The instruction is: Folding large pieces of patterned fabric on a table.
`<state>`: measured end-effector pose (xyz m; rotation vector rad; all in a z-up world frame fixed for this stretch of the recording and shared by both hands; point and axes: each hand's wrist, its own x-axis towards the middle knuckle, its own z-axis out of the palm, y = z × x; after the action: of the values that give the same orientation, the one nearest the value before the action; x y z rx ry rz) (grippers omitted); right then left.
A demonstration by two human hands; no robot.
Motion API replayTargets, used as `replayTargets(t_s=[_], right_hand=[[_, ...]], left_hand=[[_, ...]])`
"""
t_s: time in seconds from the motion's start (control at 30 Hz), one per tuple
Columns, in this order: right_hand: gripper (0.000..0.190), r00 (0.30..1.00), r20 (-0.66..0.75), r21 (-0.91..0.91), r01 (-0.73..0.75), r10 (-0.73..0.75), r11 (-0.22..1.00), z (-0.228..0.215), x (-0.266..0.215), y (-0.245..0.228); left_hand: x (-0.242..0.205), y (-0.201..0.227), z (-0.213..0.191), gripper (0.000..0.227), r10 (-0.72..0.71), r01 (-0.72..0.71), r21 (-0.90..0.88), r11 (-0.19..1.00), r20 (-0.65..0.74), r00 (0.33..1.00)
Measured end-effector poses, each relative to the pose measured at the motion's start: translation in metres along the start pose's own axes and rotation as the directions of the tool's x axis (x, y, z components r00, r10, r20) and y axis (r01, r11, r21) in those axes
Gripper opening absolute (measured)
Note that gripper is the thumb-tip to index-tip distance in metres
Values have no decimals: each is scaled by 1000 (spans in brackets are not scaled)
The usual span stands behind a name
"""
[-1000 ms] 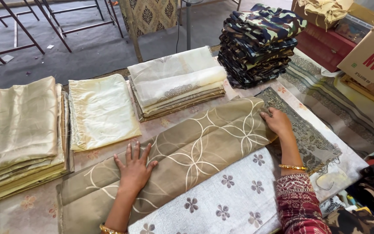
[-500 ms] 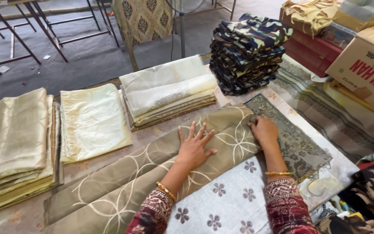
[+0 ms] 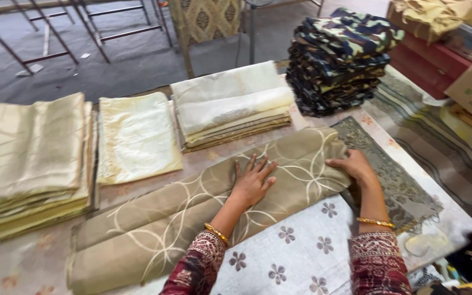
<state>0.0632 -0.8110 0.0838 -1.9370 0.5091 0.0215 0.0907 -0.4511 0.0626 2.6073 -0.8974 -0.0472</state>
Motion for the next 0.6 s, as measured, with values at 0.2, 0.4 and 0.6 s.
replayTargets(t_s=[0.2,0.4,0.6], right_hand=[[50,982,-185,-64,28,-39,998,-25,-15,-17],[45,922,-370,-214,36,-115,976,-31,-49,-42],[44,860,-396,-315,203,-323,927,44,-158,-170]], left_hand=[[-80,-32,-49,73,30,-40,135,990,79,996],[-155,-71,-69,79,-108,91,210,973,75,991],[-169,-73,-69,76,-128,120,181,976,32,991]])
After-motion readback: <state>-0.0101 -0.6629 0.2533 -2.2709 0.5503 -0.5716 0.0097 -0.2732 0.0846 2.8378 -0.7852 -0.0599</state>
